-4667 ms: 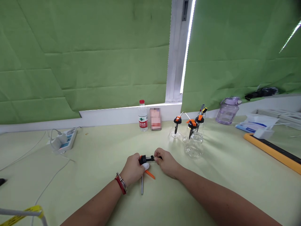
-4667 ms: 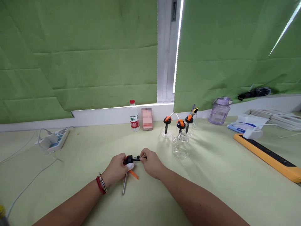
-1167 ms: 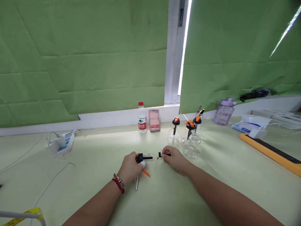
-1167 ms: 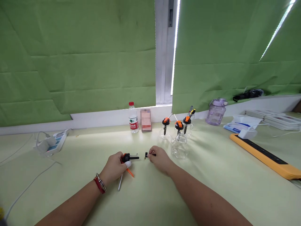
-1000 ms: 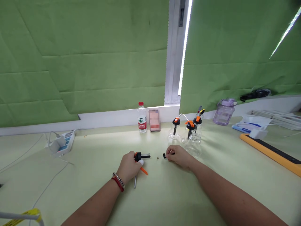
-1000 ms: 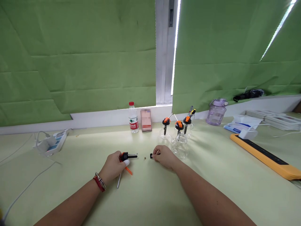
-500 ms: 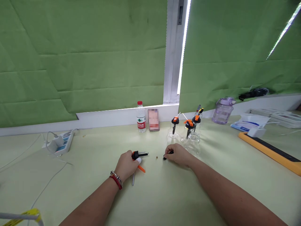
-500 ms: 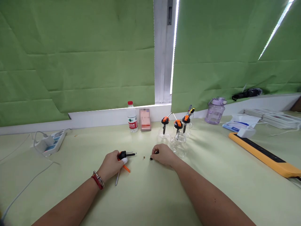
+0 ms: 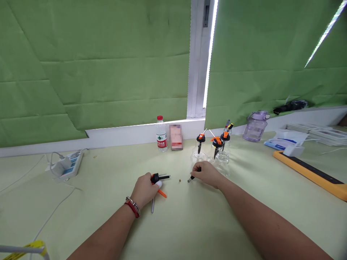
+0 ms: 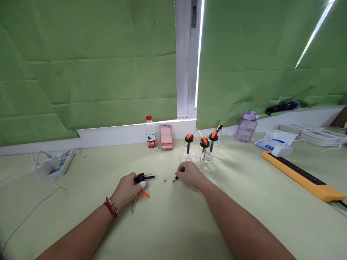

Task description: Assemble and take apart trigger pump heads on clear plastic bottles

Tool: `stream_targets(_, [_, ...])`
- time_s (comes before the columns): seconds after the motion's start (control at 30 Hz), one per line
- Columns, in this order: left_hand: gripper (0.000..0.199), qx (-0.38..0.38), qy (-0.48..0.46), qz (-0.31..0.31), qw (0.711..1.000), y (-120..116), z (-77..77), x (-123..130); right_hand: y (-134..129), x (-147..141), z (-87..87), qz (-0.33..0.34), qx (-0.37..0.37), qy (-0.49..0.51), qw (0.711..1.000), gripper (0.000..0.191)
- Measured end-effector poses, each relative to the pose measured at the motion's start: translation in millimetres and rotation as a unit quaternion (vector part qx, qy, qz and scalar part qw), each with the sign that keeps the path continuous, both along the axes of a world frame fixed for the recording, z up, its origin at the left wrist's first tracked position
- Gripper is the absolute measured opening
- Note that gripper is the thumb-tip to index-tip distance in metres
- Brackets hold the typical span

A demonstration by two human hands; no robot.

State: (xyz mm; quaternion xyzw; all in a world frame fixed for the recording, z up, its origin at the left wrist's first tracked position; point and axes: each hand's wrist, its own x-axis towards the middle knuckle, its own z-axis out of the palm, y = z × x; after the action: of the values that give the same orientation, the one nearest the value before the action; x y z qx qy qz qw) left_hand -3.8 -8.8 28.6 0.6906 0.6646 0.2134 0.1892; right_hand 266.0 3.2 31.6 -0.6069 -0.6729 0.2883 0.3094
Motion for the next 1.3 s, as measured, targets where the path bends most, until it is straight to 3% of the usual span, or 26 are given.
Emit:
stream_targets(0.37, [0.02,0.002,0.004,-0.005,1.0,1.3,-0.5,-0.5,-2.4,4.0,10.6,-0.052,0.003,-0.019,0.998,0.017])
stream_targets(0.77, [0.02,-0.004,0.001,-0.006,1.0,0.7,0.7,-0.4,-0.1,4.8,9.1,-0.068,0.013,-0.025,0.997,0.01])
stream_targets(0.9, [0.02,-0.005,0.002,-0.005,1.0,0.3,0.2,-0.8,-1.6,6.6,8.9,-0.03,-0.003,-0.028,0.999,0.012])
stream_targets(1.1, [0.021,-0.008,-0.001,-0.007,1.0,-0.1,1.1,-0.8,-2.5,12.7,2.6,0.096,-0.049,-0.037,0.994,0.017])
stream_targets(1.3, [0.02,-0.012,-0.001,-0.006,1.0,0.7,0.4,-0.6,2.7,10.5,-7.9,0.092,0.009,-0.065,0.994,0.018])
